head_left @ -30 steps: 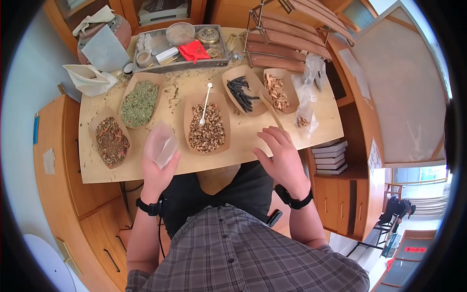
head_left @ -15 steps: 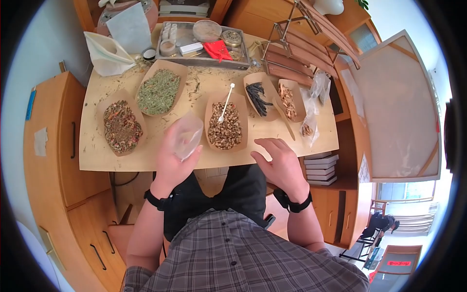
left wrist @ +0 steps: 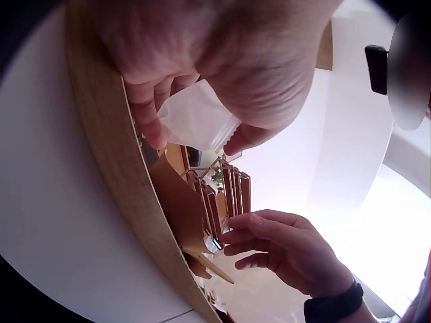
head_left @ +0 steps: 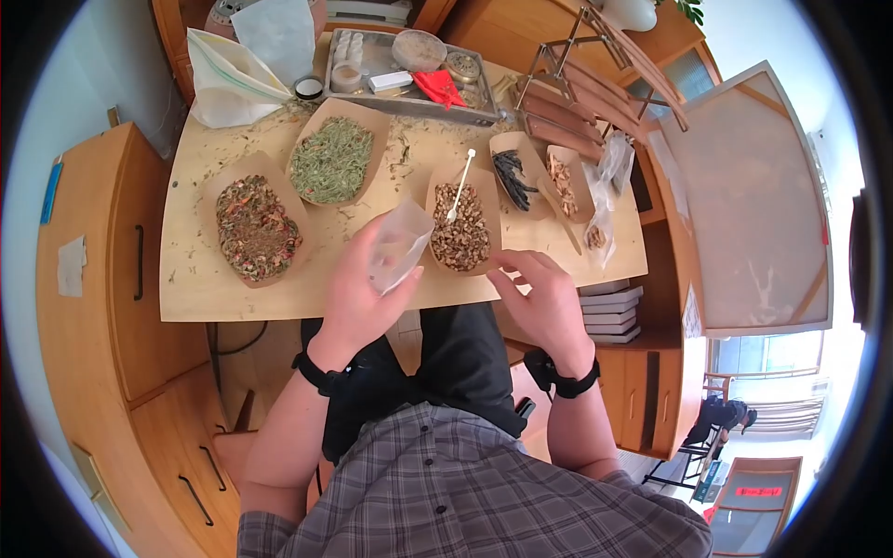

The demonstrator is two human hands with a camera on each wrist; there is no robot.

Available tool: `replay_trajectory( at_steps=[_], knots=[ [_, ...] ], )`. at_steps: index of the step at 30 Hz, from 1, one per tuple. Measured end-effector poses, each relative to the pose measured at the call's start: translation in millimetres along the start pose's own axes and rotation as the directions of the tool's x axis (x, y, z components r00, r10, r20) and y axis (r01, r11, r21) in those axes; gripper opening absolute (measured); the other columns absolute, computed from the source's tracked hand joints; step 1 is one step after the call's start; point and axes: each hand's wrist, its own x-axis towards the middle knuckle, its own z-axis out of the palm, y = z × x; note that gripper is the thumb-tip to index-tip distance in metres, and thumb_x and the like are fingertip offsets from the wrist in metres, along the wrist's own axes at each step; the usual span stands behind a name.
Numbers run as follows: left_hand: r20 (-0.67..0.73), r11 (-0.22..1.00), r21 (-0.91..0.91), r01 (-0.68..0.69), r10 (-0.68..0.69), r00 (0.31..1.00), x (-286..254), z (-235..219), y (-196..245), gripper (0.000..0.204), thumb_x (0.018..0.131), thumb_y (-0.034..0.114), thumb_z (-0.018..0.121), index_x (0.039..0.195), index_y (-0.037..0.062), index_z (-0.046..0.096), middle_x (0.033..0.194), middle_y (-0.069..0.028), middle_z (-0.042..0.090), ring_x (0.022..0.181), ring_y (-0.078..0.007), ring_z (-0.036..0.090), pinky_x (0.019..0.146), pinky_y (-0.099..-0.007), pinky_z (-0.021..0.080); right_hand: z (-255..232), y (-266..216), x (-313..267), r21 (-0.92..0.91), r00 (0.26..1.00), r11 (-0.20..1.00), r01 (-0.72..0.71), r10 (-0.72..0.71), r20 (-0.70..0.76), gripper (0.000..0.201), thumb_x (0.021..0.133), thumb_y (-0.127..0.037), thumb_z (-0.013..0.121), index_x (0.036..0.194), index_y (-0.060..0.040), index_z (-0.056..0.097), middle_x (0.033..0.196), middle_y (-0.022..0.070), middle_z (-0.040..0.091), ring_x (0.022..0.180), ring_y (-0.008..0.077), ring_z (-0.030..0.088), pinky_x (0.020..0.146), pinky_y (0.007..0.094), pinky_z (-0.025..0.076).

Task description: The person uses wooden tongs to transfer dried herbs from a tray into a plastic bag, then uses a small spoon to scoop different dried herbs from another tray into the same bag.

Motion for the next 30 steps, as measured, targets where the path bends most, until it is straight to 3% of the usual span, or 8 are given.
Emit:
replay_trajectory(
  at_steps=[2, 3, 8, 10, 21, 23, 25, 30],
  knots=[
    [0.009, 1.000, 0.023, 0.002, -0.002, 1.000, 0, -3, 4, 0.077, 0.093, 0.011, 0.085, 0.161, 0.0039, 0.050, 0.135, -0.0143, 0.072, 0.118, -0.0290, 0.072, 0.097, -0.0408, 0.059, 1, -4, -2, 0.047, 0.989, 0.988, -0.147, 0.148, -0.016, 0.026, 0.099, -0.017, 0.083, 0.121, -0.0046, 0.081, 0.110, 0.0153, 0.081, 0.091, 0.0313, 0.078, 0.079, 0.0387, 0.063],
    [0.021, 1.000, -0.001, 0.013, -0.013, 1.000, 1, -3, 5, 0.076, 0.094, 0.012, 0.085, 0.161, 0.0039, 0.051, 0.135, -0.0144, 0.072, 0.118, -0.0289, 0.073, 0.097, -0.0408, 0.059, 3, -1, -3, 0.056, 0.987, 0.986, -0.154, 0.156, -0.025, 0.027, 0.100, -0.019, 0.083, 0.124, -0.0050, 0.082, 0.111, 0.0153, 0.081, 0.088, 0.0292, 0.078, 0.076, 0.0372, 0.064],
    [0.015, 0.999, -0.039, 0.021, -0.020, 1.000, -1, -4, 6, 0.074, 0.095, 0.013, 0.084, 0.160, 0.0038, 0.051, 0.135, -0.0143, 0.072, 0.116, -0.0288, 0.074, 0.098, -0.0412, 0.059, 4, 1, -3, 0.035, 0.988, 0.989, -0.143, 0.145, -0.046, 0.026, 0.102, -0.019, 0.082, 0.122, -0.0038, 0.082, 0.113, 0.0163, 0.081, 0.089, 0.0297, 0.079, 0.076, 0.0367, 0.065],
    [0.064, 0.996, -0.051, 0.072, -0.069, 0.996, 0, -6, 8, 0.075, 0.096, 0.006, 0.083, 0.163, 0.0033, 0.049, 0.138, -0.0129, 0.068, 0.128, -0.0237, 0.069, 0.107, -0.0398, 0.057, 5, 1, -1, 0.041, 0.986, 0.987, -0.158, 0.160, -0.043, 0.026, 0.102, -0.019, 0.082, 0.122, -0.0028, 0.082, 0.113, 0.0164, 0.081, 0.091, 0.0290, 0.080, 0.077, 0.0360, 0.065],
    [0.075, 0.998, 0.045, 0.038, -0.041, 0.996, 0, -6, 9, 0.073, 0.096, 0.008, 0.082, 0.161, 0.0029, 0.050, 0.135, -0.0119, 0.070, 0.121, -0.0229, 0.072, 0.102, -0.0387, 0.059, 13, 17, 22, 0.044, 0.994, 0.994, -0.103, 0.105, -0.042, 0.024, 0.104, -0.015, 0.078, 0.122, 0.0006, 0.080, 0.111, 0.0173, 0.080, 0.086, 0.0279, 0.080, 0.076, 0.0352, 0.065],
    [0.065, 0.999, 0.045, 0.021, -0.024, 0.998, 0, -4, 5, 0.073, 0.096, 0.008, 0.082, 0.161, 0.0027, 0.050, 0.135, -0.0124, 0.070, 0.121, -0.0227, 0.072, 0.102, -0.0388, 0.059, 13, 20, 25, 0.013, 0.986, 0.987, -0.160, 0.161, -0.042, 0.025, 0.104, -0.017, 0.078, 0.121, 0.0013, 0.079, 0.110, 0.0170, 0.080, 0.086, 0.0274, 0.079, 0.076, 0.0355, 0.064],
    [0.014, 0.999, -0.034, 0.030, -0.030, 0.999, -1, 0, -1, 0.073, 0.093, 0.015, 0.083, 0.159, 0.0047, 0.054, 0.133, -0.0192, 0.073, 0.118, -0.0366, 0.073, 0.099, -0.0448, 0.059, 16, 30, 27, 0.023, 0.988, 0.989, -0.144, 0.145, -0.054, 0.025, 0.104, -0.018, 0.078, 0.120, 0.0014, 0.079, 0.110, 0.0169, 0.080, 0.087, 0.0275, 0.079, 0.076, 0.0355, 0.064],
    [0.003, 0.999, 0.037, 0.028, -0.028, 1.000, 0, -1, 6, 0.074, 0.093, 0.014, 0.083, 0.160, 0.0035, 0.052, 0.134, -0.0202, 0.072, 0.121, -0.0358, 0.073, 0.099, -0.0456, 0.060, 15, 42, 46, 0.037, 0.991, 0.995, -0.094, 0.097, -0.090, 0.026, 0.103, -0.019, 0.079, 0.119, 0.0009, 0.079, 0.110, 0.0171, 0.080, 0.091, 0.0278, 0.079, 0.076, 0.0357, 0.065]
  ],
)
